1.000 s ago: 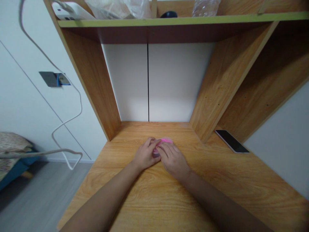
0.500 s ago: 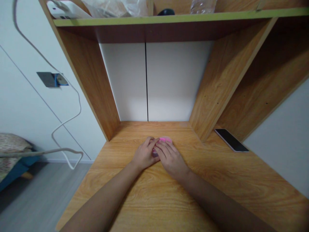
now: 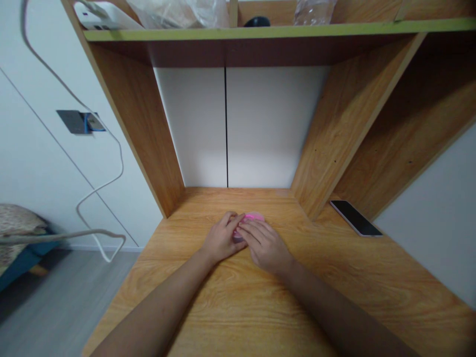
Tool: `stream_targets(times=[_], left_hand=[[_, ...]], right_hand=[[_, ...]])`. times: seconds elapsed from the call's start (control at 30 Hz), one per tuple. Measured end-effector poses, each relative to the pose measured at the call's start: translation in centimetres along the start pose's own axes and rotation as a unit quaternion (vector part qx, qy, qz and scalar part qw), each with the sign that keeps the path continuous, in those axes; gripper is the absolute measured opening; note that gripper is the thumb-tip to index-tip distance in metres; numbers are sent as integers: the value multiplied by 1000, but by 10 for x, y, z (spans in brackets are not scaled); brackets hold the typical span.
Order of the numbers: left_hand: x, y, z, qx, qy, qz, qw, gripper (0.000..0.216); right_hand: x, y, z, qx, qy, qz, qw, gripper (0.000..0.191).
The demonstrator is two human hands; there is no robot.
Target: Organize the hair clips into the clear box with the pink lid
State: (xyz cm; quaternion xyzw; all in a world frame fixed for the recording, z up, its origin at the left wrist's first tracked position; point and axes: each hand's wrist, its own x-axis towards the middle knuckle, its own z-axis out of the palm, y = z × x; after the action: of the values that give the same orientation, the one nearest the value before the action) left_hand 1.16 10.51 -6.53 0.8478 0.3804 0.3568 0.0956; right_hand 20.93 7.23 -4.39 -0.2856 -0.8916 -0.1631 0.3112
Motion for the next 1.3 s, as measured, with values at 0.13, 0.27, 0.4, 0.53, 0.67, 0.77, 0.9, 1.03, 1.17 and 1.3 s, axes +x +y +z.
stream_targets(times=[0.13, 0.27, 0.4, 0.53, 0.67, 0.77, 0.9, 1.03, 1.17, 1.3], left_hand=[[2, -3, 0, -53, 17, 6, 998, 71], [4, -4, -2, -93, 18, 15, 995, 76], [3, -5, 0, -99, 21, 11, 995, 79], [1, -7, 3, -118, 29, -7, 993, 96], [0, -9, 5, -161, 13, -34, 986, 111], [0, -8, 5, -180, -1, -53, 982, 117], [-1, -7, 5, -206, 1, -70, 976, 120], [-1, -7, 6, -212, -7, -73, 975, 122], [-1, -7, 5, -188, -4, -76, 979, 125], [-3, -8, 6, -203, 0, -57, 977, 121]], right_hand=[[-5, 14, -3, 57, -46, -5, 997, 56], [-11, 29, 0, 50, -13, 52, 997, 57], [-14, 37, 6, 71, 21, 68, 995, 51], [-17, 39, 9, 99, 41, 54, 993, 46], [-19, 40, 8, 139, 38, 69, 987, 47], [-20, 39, 6, 161, 55, 95, 981, 50], [-21, 38, 6, 161, 84, 120, 976, 42], [-22, 40, 6, 163, 109, 133, 971, 36], [-23, 42, 5, 177, 101, 127, 971, 29], [-21, 42, 3, 190, 90, 130, 969, 25]])
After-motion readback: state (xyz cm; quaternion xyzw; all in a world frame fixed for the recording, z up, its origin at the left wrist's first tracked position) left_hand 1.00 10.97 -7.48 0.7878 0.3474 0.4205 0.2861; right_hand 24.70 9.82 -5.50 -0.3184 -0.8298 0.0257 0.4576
